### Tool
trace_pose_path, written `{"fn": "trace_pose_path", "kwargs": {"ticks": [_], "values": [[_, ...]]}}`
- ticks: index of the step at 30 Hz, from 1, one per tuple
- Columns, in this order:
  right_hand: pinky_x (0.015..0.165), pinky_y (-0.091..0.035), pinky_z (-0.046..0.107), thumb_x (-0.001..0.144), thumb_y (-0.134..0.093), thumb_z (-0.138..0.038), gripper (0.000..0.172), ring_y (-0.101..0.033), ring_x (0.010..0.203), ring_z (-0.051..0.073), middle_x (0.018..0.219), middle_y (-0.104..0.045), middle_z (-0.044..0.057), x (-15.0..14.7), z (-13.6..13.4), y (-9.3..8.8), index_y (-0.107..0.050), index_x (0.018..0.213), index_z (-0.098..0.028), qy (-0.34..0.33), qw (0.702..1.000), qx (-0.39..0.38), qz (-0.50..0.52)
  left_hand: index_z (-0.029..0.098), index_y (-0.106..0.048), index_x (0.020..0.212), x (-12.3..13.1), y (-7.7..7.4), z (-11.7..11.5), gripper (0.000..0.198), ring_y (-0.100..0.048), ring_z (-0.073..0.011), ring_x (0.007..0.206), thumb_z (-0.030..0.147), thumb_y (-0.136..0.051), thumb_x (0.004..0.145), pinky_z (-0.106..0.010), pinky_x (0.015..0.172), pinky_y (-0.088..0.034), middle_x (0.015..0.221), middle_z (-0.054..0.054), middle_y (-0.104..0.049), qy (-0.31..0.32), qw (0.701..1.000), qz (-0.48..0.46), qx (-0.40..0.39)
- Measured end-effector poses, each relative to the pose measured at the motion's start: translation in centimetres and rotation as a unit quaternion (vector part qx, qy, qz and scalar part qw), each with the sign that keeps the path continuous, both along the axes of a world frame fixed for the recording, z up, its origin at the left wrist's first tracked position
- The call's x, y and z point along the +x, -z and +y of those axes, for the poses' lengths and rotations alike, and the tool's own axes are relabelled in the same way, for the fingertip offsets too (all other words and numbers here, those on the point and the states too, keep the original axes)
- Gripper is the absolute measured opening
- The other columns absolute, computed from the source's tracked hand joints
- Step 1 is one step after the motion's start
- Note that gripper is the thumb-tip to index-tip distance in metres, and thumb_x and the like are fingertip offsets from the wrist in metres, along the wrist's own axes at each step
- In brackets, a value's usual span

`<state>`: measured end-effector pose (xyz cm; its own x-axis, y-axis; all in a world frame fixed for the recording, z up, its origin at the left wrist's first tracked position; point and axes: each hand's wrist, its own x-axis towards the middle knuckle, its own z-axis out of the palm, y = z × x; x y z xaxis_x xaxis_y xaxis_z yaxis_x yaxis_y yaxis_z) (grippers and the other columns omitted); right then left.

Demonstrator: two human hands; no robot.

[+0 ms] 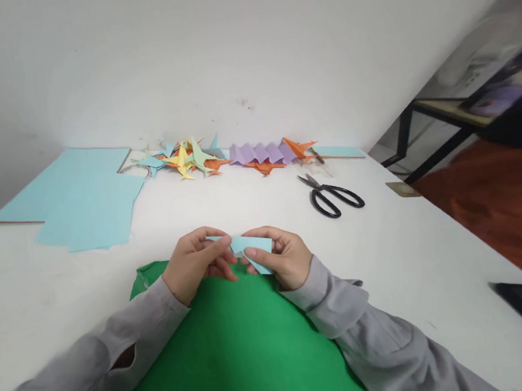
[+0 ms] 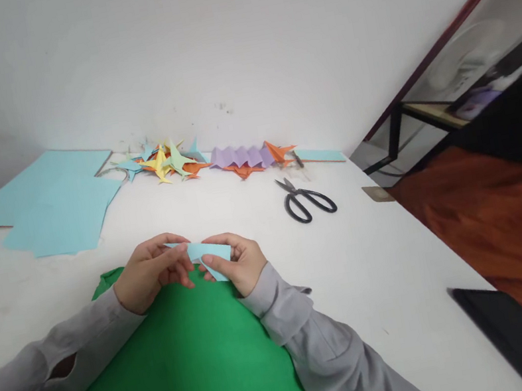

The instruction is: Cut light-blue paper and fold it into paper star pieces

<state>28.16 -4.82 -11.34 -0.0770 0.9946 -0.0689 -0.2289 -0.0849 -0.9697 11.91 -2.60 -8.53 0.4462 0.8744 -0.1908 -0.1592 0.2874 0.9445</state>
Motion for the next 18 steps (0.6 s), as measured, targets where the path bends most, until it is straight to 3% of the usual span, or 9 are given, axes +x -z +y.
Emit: {"fn": "trace_pose_path", "kwargs": {"ticks": [7, 18], "values": [[0.044, -0.052, 0.024, 0.055, -0.078, -0.034, 0.038, -0.061, 0.046, 0.013, 0.058, -0.067, 0.0, -0.1, 0.0, 0.4, -0.059, 0.082, -0.015, -0.009, 1.0, -0.009, 0.008, 0.009, -0.06, 0.056, 0.0, 0.6, 0.0, 0.038, -0.057, -0.012, 0.04, 0.045, -0.063, 0.071, -0.025, 0.045, -0.048, 0.049, -0.003, -0.061, 0.088, 0.995, 0.035, -0.003], [0.043, -0.05, 0.022, 0.057, -0.077, -0.039, 0.031, -0.059, 0.042, 0.011, 0.053, -0.065, 0.0, -0.4, -0.5, -0.6, -0.061, 0.069, -0.014, -0.033, 0.999, -0.041, 0.004, 0.012, -0.058, 0.059, -0.1, 0.1, -0.2, 0.036, -0.053, -0.0105, 0.032, 0.046, -0.065, 0.067, -0.02, 0.034, -0.042, 0.042, 0.001, -0.057, 0.118, 0.988, 0.077, 0.064]]}}
